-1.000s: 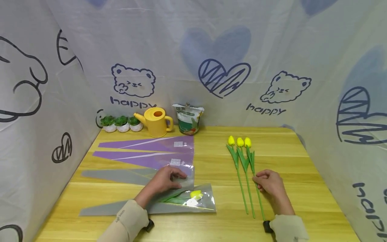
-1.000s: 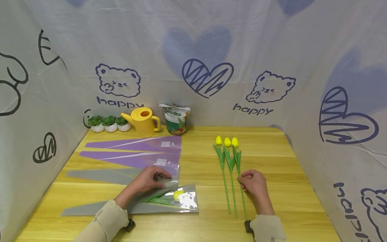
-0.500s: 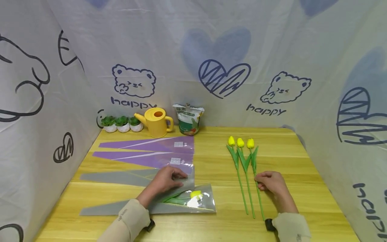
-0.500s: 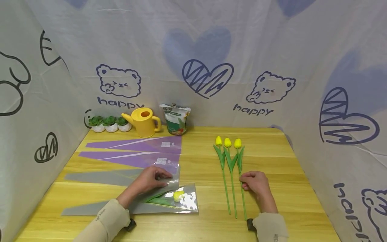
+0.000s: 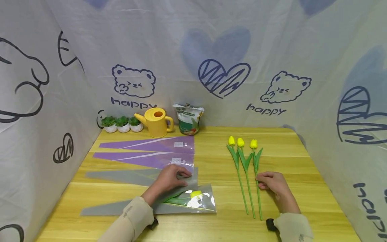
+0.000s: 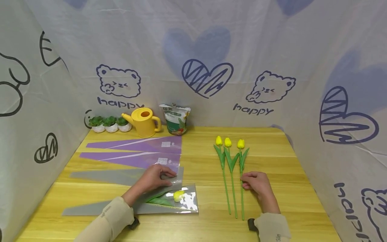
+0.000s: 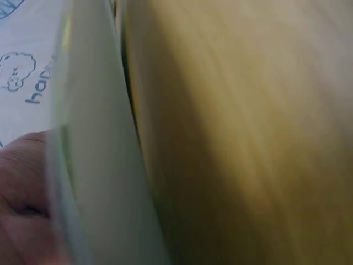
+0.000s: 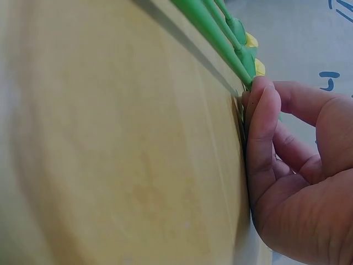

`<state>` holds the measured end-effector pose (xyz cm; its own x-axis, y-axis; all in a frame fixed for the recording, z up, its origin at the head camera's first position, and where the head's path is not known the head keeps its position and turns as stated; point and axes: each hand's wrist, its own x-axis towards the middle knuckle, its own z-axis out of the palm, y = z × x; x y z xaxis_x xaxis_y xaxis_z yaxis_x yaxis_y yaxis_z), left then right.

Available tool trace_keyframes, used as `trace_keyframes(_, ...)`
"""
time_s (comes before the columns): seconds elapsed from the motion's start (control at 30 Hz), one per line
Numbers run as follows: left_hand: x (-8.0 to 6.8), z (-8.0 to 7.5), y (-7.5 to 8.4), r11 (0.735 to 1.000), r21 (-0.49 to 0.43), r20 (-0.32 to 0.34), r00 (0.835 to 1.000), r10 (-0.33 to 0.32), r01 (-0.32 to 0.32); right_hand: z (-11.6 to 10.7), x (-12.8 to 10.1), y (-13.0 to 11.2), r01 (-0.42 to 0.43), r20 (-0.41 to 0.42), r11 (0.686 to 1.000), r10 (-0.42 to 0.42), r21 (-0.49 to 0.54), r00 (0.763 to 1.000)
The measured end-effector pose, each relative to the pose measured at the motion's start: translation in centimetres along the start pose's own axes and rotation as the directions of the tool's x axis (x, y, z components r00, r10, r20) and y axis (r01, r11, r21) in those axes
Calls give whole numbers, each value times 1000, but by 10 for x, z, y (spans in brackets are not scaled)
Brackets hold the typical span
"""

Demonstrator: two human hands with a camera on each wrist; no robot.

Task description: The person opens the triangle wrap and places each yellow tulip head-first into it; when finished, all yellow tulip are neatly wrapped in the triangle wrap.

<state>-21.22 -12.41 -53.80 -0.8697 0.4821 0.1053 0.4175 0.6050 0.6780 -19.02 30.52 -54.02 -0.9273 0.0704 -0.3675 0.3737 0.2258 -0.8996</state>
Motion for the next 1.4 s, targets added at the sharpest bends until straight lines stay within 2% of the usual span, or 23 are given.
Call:
trace_keyframes(0.07,0,1,1,1000,5,-1,1000,-20,20,0,0,0,-3,-2,1000,3,6,1000)
trace_keyframes(0.23,2,3,1,995,-55,16,996,-86,87,0,1,1,-4,-4,1000,4,5,1000)
trace_keyframes(0.53,2,6,-4,981,-151,20,992,-121,123,-1,1,2,-6,-8,1000,6,-11,1000)
trace_keyframes(0.63,1,7,-7,963,-226,29,989,-142,145,-1,1,2,-11,-7,1000,11,-5,1000)
trace_keyframes(0.8,1,5,-7,916,-350,44,981,-190,193,-1,1,2,-20,-12,1000,20,-10,1000)
trace_keyframes(1.03,3,4,-9,873,-428,37,969,-243,235,-1,1,1,-20,-9,1000,20,-22,1000)
trace_keyframes(1.23,3,5,-11,824,-499,31,956,-293,269,-2,1,1,-27,-16,1000,27,-12,1000)
trace_keyframes(1.4,2,4,-11,800,-533,20,949,-315,276,-1,1,2,-17,-19,1000,17,-25,1000)
